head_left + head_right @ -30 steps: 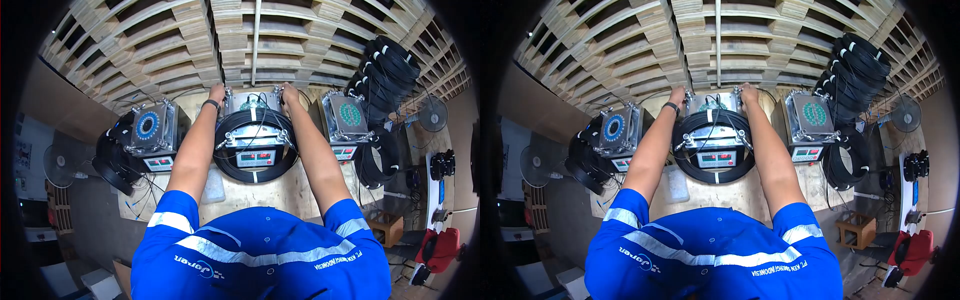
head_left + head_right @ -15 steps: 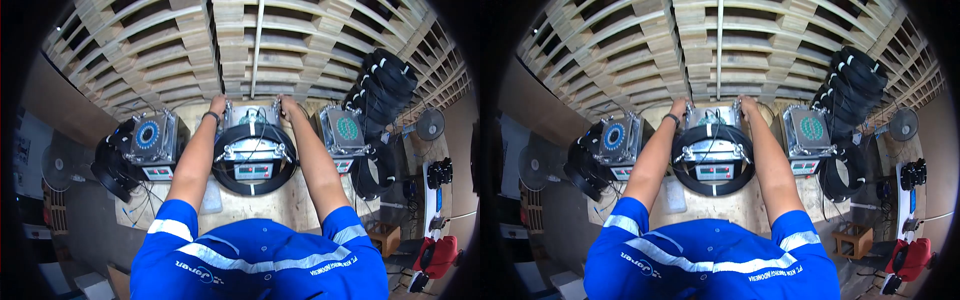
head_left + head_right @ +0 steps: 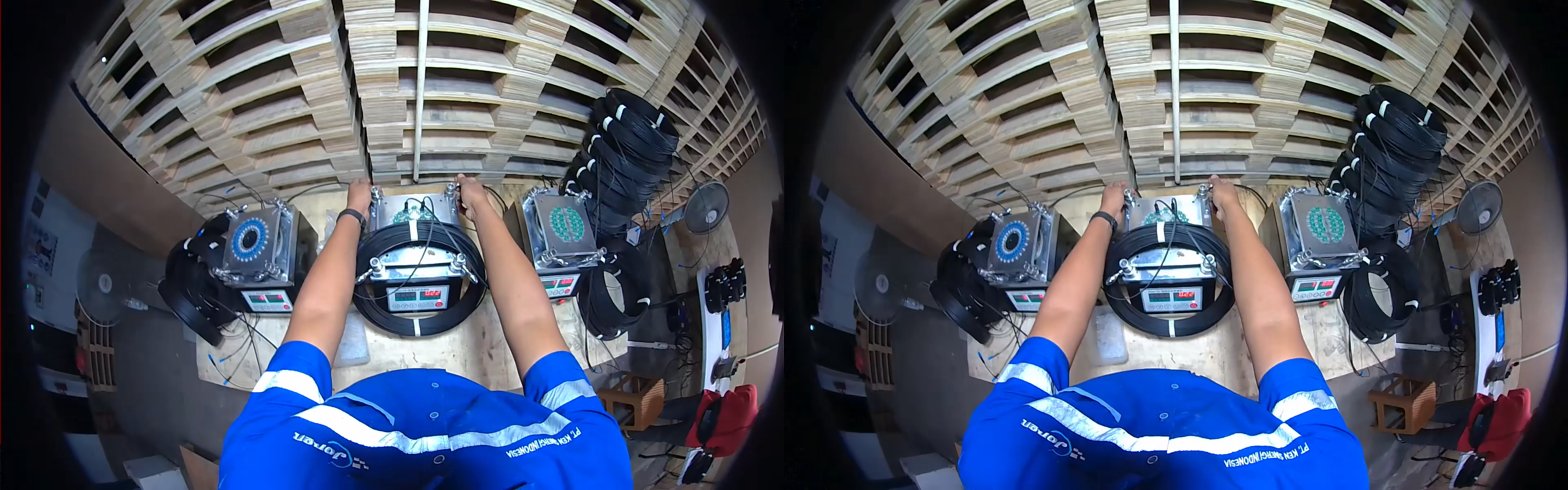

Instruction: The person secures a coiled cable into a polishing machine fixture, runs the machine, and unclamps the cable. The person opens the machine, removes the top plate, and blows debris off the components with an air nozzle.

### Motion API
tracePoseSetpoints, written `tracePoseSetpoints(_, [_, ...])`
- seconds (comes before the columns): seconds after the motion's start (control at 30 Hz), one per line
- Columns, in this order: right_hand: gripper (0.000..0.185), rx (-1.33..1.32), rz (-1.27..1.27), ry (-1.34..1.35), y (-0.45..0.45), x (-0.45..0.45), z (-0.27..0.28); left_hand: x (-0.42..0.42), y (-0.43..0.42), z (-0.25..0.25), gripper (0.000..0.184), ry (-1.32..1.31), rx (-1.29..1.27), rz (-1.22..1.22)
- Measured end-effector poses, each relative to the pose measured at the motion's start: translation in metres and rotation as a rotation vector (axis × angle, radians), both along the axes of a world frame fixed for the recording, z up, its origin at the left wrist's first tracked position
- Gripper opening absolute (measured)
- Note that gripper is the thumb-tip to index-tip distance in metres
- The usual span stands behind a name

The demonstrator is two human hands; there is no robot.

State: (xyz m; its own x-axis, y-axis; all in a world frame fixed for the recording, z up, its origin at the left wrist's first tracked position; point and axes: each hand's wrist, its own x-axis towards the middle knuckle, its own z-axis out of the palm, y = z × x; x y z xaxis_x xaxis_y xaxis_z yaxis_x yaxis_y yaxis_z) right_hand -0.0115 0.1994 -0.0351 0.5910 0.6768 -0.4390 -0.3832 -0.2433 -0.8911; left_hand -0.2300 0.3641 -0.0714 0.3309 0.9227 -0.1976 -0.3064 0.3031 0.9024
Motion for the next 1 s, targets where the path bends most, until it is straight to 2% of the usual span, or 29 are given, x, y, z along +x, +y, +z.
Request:
tracePoseSetpoints(0.13, [0.028,-0.002,-0.051,-0.012,0.001,-0.005,0.003,-0.005,0.006,0.002,0.016,-0.011,-0.076,-0.131])
tracePoseSetpoints(0.2, [0.027,-0.017,-0.031,-0.012,-0.002,-0.003,0.005,-0.006,0.011,0.002,0.024,0.085,-0.003,-0.200])
tracePoseSetpoints(0.23, [0.027,-0.025,-0.007,-0.012,-0.002,-0.002,0.007,-0.004,0.014,0.000,0.022,0.145,0.031,-0.213])
tracePoseSetpoints(0.37, [0.027,-0.061,-0.002,-0.003,-0.003,-0.002,0.009,-0.004,0.021,-0.010,0.020,0.111,0.042,-0.229])
tracePoseSetpoints(0.53, [0.025,-0.067,0.176,0.112,-0.011,0.011,0.017,-0.012,0.011,0.015,0.028,0.275,0.065,-0.279])
tracePoseSetpoints(0.57, [0.028,-0.112,0.186,0.105,-0.018,0.016,0.022,-0.018,0.012,0.024,0.031,0.394,0.086,-0.354])
tracePoseSetpoints(0.63, [0.033,-0.037,0.212,0.140,-0.044,0.016,0.054,-0.019,0.053,-0.033,0.033,0.589,0.366,-0.142])
tracePoseSetpoints(0.67, [0.037,-0.012,0.218,-0.063,-0.056,0.020,0.059,-0.031,0.039,-0.020,0.034,0.735,0.565,0.053])
tracePoseSetpoints(0.73, [0.026,0.138,0.038,-0.217,-0.088,0.014,0.068,-0.071,-0.021,0.045,0.035,0.703,0.729,0.036])
tracePoseSetpoints(0.77, [0.023,0.291,-0.051,-0.228,-0.108,0.006,0.072,-0.089,-0.052,0.062,0.031,0.660,0.776,0.051])
tracePoseSetpoints(0.8, [0.026,0.335,-0.114,-0.279,-0.137,-0.008,0.076,-0.107,-0.086,0.070,0.027,0.615,0.820,0.068])
tracePoseSetpoints(0.83, [0.029,0.385,-0.175,-0.336,-0.167,-0.026,0.082,-0.125,-0.125,0.080,0.024,0.747,0.890,0.134])
tracePoseSetpoints(0.87, [0.028,0.341,-0.209,-0.360,-0.197,-0.048,0.087,-0.142,-0.162,0.083,0.021,0.879,0.960,0.207])
tracePoseSetpoints(0.9, [0.029,0.294,-0.240,-0.382,-0.227,-0.071,0.084,-0.155,-0.193,0.076,0.021,0.875,0.919,0.215])
tracePoseSetpoints(0.93, [0.031,0.227,-0.162,-0.493,-0.249,-0.084,0.064,-0.166,-0.217,0.069,0.020,0.871,0.877,0.224])
tracePoseSetpoints(1.0, [0.033,0.100,-0.017,-0.269,-0.271,-0.124,0.048,-0.178,-0.245,0.044,0.019,0.837,0.794,0.181])
